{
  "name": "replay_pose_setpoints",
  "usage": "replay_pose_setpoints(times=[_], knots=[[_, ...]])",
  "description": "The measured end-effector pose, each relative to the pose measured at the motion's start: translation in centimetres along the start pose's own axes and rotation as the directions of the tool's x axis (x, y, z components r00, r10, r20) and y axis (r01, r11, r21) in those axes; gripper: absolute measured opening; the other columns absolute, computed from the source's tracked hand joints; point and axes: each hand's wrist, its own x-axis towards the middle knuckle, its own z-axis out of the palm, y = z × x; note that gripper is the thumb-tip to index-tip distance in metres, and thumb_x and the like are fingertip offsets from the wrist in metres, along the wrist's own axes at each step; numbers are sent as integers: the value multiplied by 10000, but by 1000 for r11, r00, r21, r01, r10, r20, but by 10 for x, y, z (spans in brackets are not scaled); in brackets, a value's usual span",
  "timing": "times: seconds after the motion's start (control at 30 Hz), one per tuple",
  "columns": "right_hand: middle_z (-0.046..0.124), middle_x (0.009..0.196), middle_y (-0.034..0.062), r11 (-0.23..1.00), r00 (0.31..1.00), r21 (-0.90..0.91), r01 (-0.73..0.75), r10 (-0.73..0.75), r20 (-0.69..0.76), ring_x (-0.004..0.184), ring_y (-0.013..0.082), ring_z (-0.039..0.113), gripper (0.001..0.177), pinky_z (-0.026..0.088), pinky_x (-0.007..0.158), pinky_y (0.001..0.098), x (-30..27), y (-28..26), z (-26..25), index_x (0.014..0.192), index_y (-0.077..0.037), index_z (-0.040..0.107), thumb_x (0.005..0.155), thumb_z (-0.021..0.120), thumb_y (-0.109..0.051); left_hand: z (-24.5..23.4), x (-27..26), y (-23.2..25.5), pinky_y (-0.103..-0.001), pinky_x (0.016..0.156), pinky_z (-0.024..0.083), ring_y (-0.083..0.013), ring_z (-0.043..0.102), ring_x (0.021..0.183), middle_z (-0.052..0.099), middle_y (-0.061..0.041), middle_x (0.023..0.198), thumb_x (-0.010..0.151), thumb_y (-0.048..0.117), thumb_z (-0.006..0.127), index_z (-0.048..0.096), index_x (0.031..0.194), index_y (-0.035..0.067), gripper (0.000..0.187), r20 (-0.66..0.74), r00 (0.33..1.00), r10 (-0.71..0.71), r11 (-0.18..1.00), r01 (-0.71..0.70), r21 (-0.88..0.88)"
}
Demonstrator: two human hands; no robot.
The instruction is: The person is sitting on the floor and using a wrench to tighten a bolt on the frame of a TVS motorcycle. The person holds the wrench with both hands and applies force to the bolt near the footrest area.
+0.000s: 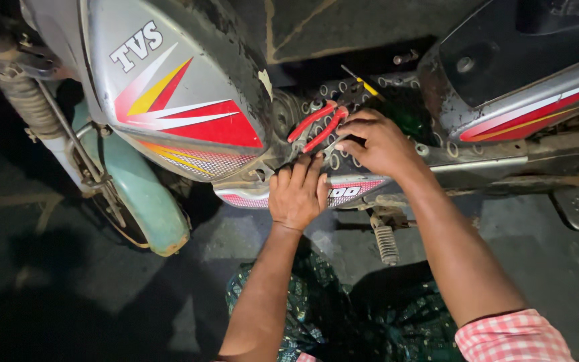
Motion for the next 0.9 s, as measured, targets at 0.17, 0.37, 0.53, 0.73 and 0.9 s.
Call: replay_pose_setpoints(times=[0.17, 0.37, 0.53, 0.73, 0.9], knots=[[721, 1148, 126, 1000, 1000, 14, -2, 2, -3, 1081, 338, 670, 293, 540, 929, 438, -2, 3, 1, 1072, -75, 782, 854, 816, -267, 0, 0, 1, -400, 808, 428, -235, 573, 962, 655, -12, 1236, 970, 342, 615, 715, 1310, 153, 401, -6, 1000, 2, 1000, -2, 6], [723, 1130, 119, 997, 997, 47, 58, -56, -46, 1082, 325, 676, 263, 548, 949, 426, -3, 9, 6, 1064, -80, 782, 858, 824, -237, 2, -1, 0, -413, 790, 434, -252, 563, 916, 670, -29, 1223, 968, 334, 619, 725, 1285, 158, 378, -11, 1000, 5, 1000, -5, -6], [738, 1101, 102, 999, 998, 24, 44, -43, -54, 1052, 307, 681, 255, 547, 924, 413, -5, -1, 2, 1045, -96, 804, 831, 831, -230, 0, -1, 2, -413, 814, 441, -252, 590, 984, 656, -34, 1235, 972, 337, 610, 703, 1309, 151, 396, -21, 1000, 13, 1000, -13, 3], [733, 1069, 96, 993, 999, 115, 28, -26, -21, 1016, 278, 695, 225, 556, 903, 381, -1, 9, 7, 1042, -93, 813, 834, 847, -172, 2, -2, 0, -408, 818, 439, -242, 577, 975, 657, -26, 1252, 959, 345, 605, 698, 1330, 164, 422, 2, 1000, 17, 1000, -17, 13], [720, 1051, 90, 961, 996, 266, 71, -81, 30, 997, 249, 710, 219, 576, 907, 347, 17, 19, 6, 1032, -77, 799, 821, 849, -106, 3, -1, 1, -401, 825, 436, -230, 571, 982, 647, -14, 1258, 982, 340, 596, 694, 1349, 159, 421, -13, 1000, 25, 999, -24, 31]])
